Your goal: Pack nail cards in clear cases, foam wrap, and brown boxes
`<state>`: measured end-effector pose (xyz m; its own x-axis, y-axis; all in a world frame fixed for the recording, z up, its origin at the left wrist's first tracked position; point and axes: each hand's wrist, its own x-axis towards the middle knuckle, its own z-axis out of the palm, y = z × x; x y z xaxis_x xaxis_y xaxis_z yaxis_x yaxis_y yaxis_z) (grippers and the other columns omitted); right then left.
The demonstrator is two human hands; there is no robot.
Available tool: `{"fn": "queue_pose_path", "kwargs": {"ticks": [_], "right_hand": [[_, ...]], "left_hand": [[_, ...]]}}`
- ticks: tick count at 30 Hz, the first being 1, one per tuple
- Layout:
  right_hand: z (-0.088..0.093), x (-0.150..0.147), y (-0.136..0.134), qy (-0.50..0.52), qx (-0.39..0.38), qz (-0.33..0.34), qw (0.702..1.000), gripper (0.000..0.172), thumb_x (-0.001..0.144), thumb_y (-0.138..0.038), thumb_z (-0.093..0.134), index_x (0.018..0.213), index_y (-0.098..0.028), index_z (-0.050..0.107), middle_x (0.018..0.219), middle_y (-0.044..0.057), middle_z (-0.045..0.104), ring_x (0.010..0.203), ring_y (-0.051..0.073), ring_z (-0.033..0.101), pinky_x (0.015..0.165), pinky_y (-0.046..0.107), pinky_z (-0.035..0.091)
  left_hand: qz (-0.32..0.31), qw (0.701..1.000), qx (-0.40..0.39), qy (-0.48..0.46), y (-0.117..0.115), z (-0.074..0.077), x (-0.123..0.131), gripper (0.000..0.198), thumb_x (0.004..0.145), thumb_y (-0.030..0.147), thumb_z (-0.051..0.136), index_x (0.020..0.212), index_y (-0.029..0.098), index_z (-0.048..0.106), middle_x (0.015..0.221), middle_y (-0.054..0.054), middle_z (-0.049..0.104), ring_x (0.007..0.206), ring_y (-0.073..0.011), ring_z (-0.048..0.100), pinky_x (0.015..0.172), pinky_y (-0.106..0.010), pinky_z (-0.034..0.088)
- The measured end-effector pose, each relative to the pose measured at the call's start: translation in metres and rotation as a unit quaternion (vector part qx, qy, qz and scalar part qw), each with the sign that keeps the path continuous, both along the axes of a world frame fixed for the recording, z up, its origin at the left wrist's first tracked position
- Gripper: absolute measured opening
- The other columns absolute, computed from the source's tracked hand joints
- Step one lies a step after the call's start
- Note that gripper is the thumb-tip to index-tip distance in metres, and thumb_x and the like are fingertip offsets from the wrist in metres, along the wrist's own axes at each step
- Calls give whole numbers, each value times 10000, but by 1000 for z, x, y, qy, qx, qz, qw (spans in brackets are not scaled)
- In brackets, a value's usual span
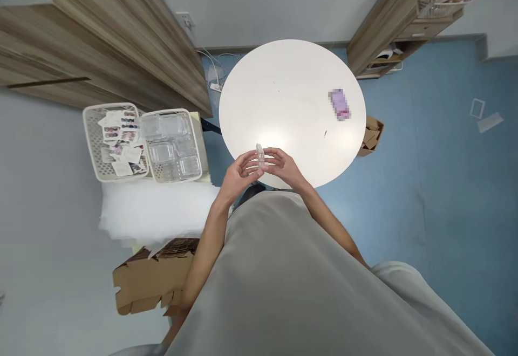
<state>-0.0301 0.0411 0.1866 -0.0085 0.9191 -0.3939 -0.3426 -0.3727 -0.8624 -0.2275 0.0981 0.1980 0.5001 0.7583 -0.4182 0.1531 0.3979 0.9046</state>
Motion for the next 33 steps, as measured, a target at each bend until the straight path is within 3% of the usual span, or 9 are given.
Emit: {"fn": "queue_pose_path", "kwargs": {"ticks": [5, 14, 20, 26, 30, 33], "right_hand": [[-5, 10, -9, -10, -4, -8, 1000, 740, 743, -612, 1009, 1342, -295, 711, 1480, 98, 736, 1340, 352, 739, 1170, 555, 634], [4, 11, -7, -25, -8, 16, 1000, 788, 719, -557, 1033, 1409, -308, 745, 1514, 86, 728, 1356, 378, 741, 1142, 551, 662], [0, 2, -2, -22, -17, 8, 1000, 746, 722, -561, 1007, 1378, -284, 785, 1486, 89, 761, 1260, 382, 788, 990, 514, 719], [4, 15, -4, 13, -64, 18, 998, 585, 877, -637, 825, 1330, -268, 788, 1422, 95, 801, 1241, 351, 798, 916, 473, 724], [-5, 16, -8, -19, -58, -26, 998, 471, 919, -664, 768, 1153, -256, 807, 1364, 88, 814, 1191, 312, 811, 900, 421, 698], [-16, 11, -16, -82, -58, -34, 994, 444, 888, -668, 814, 996, -237, 806, 1128, 79, 846, 1076, 268, 808, 870, 374, 661]], "left_hand": [[-25, 1000, -8, 4, -2, -5, 6, 873, 773, 558, 992, 1511, 231, 661, 1509, -165, 716, 1330, -377, 740, 1197, -570, 591], [-32, 999, -26, -14, 2, -15, -4, 977, 675, 539, 1055, 1530, 214, 710, 1475, -164, 751, 1320, -404, 752, 1212, -586, 587], [-19, 995, -71, -64, 6, -14, -19, 963, 679, 508, 1060, 1518, 180, 723, 1404, -181, 791, 1334, -434, 744, 1216, -633, 561], [-25, 975, -162, -147, 11, -15, -33, 735, 752, 434, 992, 1407, 178, 781, 1455, -203, 763, 1362, -443, 732, 1231, -633, 533], [46, 958, -211, -189, 14, -28, -27, 520, 837, 515, 870, 1221, 170, 814, 1423, -198, 781, 1239, -383, 799, 1175, -570, 588], [105, 959, -208, -162, 16, -38, -15, 473, 900, 540, 823, 1199, 176, 784, 1381, -185, 800, 1094, -305, 837, 1140, -517, 615]]}}
